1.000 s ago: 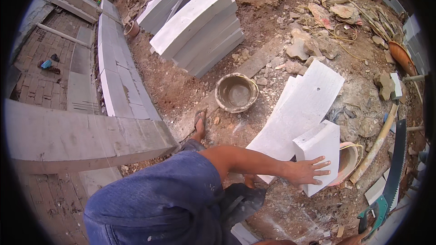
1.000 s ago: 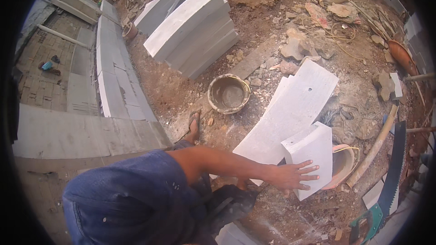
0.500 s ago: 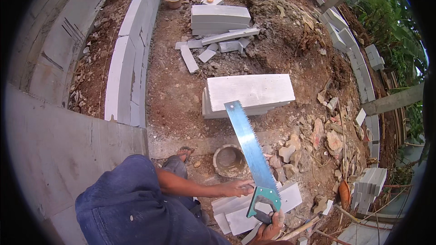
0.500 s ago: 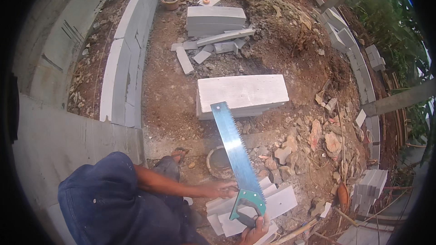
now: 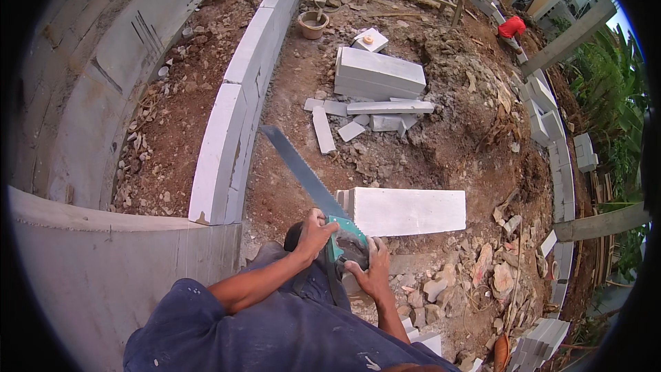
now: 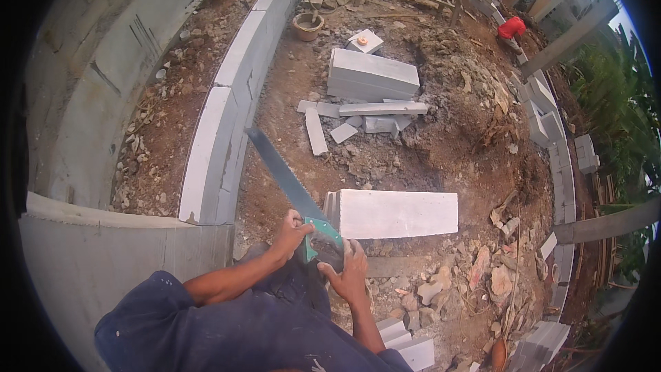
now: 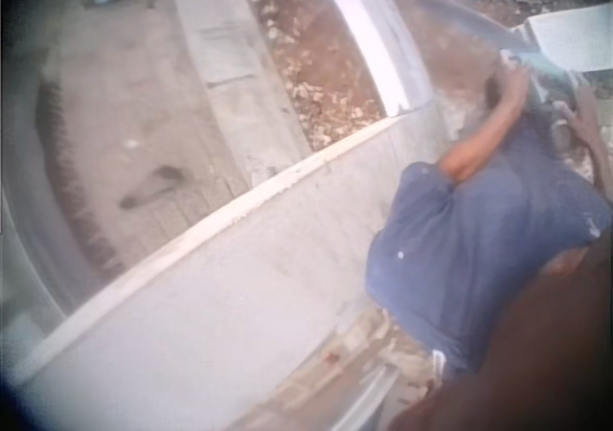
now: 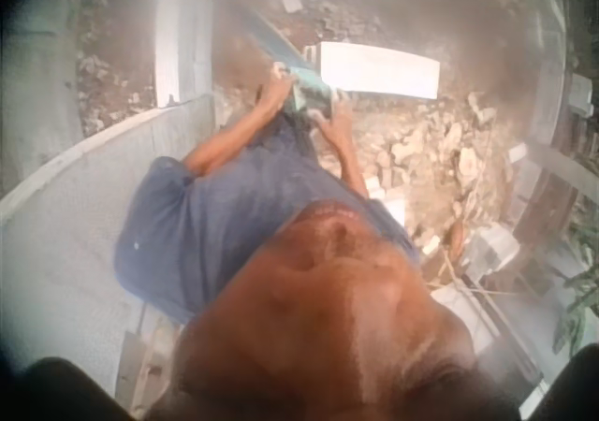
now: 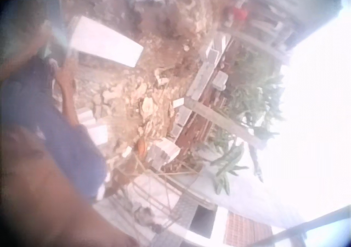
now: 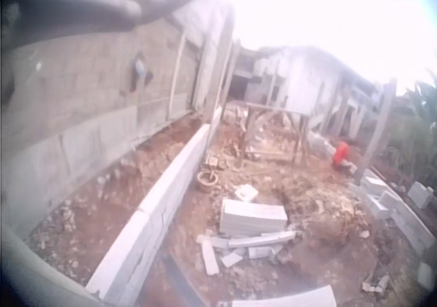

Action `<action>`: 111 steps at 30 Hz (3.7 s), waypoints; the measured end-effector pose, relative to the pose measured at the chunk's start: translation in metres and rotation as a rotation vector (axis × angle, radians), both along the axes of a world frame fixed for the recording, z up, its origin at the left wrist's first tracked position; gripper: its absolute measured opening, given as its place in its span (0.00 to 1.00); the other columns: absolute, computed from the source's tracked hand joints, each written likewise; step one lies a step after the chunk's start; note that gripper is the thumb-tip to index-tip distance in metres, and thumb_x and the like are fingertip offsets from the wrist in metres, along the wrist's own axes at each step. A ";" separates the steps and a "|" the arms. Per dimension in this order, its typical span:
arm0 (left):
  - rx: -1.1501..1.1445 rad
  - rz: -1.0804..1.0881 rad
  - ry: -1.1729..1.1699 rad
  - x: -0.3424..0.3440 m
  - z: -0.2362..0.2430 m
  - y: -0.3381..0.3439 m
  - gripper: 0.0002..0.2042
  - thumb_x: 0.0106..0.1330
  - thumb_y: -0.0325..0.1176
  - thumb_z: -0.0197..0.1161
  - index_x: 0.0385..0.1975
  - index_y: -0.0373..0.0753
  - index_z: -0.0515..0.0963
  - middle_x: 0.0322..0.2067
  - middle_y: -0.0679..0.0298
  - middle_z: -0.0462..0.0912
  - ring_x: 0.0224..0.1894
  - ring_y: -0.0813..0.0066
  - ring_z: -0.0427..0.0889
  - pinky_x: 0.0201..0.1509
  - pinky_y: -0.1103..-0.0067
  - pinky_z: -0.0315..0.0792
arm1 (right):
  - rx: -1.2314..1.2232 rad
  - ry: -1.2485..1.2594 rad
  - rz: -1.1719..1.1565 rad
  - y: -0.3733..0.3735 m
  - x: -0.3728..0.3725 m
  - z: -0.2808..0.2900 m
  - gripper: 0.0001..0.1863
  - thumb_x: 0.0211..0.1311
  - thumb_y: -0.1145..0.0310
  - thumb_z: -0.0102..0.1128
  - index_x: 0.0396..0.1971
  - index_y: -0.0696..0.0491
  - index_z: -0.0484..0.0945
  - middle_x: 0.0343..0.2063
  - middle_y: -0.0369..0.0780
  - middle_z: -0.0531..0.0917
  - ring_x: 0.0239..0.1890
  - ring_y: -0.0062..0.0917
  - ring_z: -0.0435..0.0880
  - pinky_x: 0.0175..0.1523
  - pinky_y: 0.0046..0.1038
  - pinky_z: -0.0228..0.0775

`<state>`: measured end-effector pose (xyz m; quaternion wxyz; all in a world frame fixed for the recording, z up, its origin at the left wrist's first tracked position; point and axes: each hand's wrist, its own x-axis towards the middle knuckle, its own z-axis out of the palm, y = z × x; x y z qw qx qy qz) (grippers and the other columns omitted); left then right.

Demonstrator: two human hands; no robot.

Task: The person measures and cuts white tiles, applies mortar to a curved wall, and places the tiles onto the wall. They use a tape measure, hand saw, trowel, and hammer to complete the task.

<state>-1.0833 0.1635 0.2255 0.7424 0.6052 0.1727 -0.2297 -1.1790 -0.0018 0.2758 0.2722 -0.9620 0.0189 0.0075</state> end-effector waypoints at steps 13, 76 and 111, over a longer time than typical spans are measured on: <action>0.776 -0.425 -0.240 0.300 -0.052 -0.020 0.20 0.48 0.40 0.65 0.35 0.32 0.71 0.34 0.45 0.80 0.39 0.49 0.80 0.42 0.64 0.72 | 0.108 0.111 -0.188 0.046 0.282 -0.053 0.29 0.46 0.57 0.72 0.46 0.59 0.75 0.41 0.54 0.76 0.45 0.48 0.75 0.48 0.42 0.63; 1.600 -0.399 -0.671 0.994 -0.480 -0.237 0.31 0.68 0.61 0.41 0.69 0.57 0.57 0.70 0.50 0.47 0.71 0.36 0.39 0.64 0.35 0.33 | 0.521 0.268 -0.847 -0.215 0.807 -0.272 0.18 0.59 0.62 0.68 0.38 0.61 0.75 0.28 0.36 0.80 0.30 0.16 0.76 0.37 0.20 0.68; 1.507 -0.400 -0.720 0.998 -0.479 -0.235 0.33 0.67 0.64 0.38 0.69 0.57 0.57 0.70 0.47 0.44 0.70 0.33 0.38 0.63 0.33 0.34 | 0.942 0.113 -0.644 -0.263 0.907 -0.332 0.27 0.63 0.50 0.61 0.49 0.59 0.72 0.32 0.36 0.77 0.35 0.18 0.76 0.38 0.24 0.71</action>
